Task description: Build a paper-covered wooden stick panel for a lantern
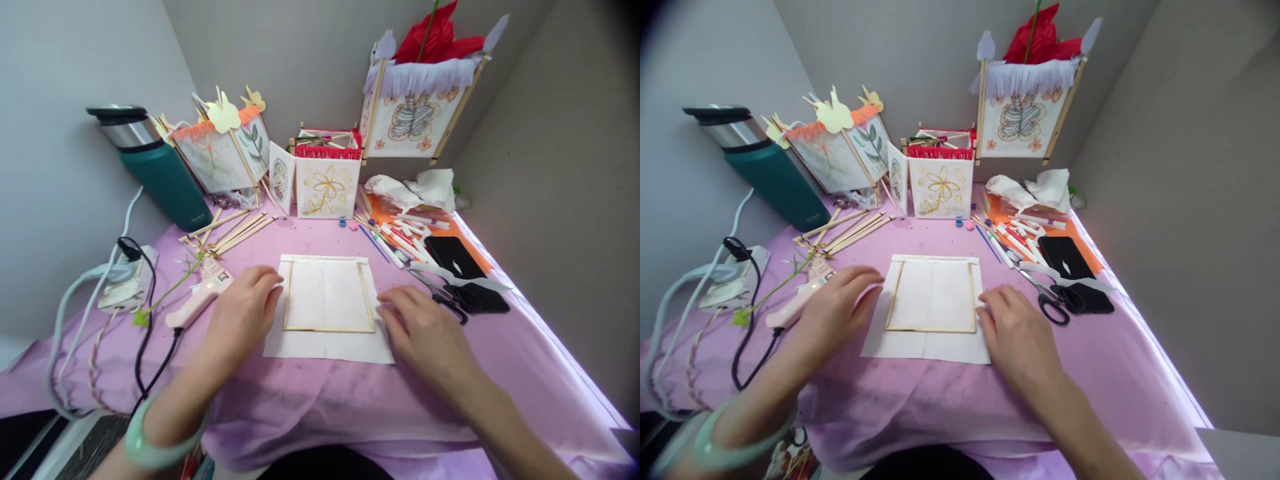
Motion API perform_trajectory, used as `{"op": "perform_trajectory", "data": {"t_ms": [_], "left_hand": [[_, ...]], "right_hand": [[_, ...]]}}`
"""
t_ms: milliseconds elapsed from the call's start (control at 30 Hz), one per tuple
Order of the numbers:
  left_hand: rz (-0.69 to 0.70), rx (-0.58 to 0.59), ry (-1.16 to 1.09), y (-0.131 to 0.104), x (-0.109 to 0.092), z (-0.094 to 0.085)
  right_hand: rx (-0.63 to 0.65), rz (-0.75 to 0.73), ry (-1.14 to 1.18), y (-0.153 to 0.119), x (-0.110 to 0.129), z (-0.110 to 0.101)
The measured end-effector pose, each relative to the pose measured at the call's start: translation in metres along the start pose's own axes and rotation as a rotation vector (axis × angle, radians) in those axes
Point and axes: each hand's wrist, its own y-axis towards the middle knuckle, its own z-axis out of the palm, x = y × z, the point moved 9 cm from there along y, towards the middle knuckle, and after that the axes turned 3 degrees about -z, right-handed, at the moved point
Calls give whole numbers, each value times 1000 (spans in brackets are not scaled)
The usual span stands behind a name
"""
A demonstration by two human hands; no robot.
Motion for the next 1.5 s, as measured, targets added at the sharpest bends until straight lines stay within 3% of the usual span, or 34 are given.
{"op": "perform_trajectory", "data": {"t_ms": [133, 267, 400, 500, 567, 700, 800, 867, 967, 1133, 1267, 1500], "left_hand": [[-46, 342, 308, 62, 17, 45], [-13, 431, 355, 94, 22, 67], [-4, 431, 378, 88, 17, 62], [7, 308, 394, 68, 8, 43], [-6, 247, 373, 48, 4, 34], [-138, 247, 307, 9, 15, 32], [-189, 253, 281, 1, 21, 28], [-150, 242, 276, 13, 17, 24], [-49, 215, 261, 51, 2, 24], [176, 336, 278, 111, -23, 66], [259, 450, 295, 123, -26, 95], [347, 470, 338, 116, -34, 95]], "right_hand": [[169, 188, -180, 20, -25, 9], [250, 238, -182, 8, -30, 10], [223, 289, -98, -21, -48, 1], [88, 334, -147, -34, -75, -15], [27, 330, -237, -36, -89, -22], [-9, 292, -349, -33, -101, -23], [-29, 268, -369, -30, -105, -23], [-11, 247, -397, -27, -107, -22], [53, 226, -457, -21, -108, -19], [119, 254, -452, -30, -103, -25], [147, 254, -280, -58, -92, -28], [154, 261, -86, -83, -89, -15]]}}
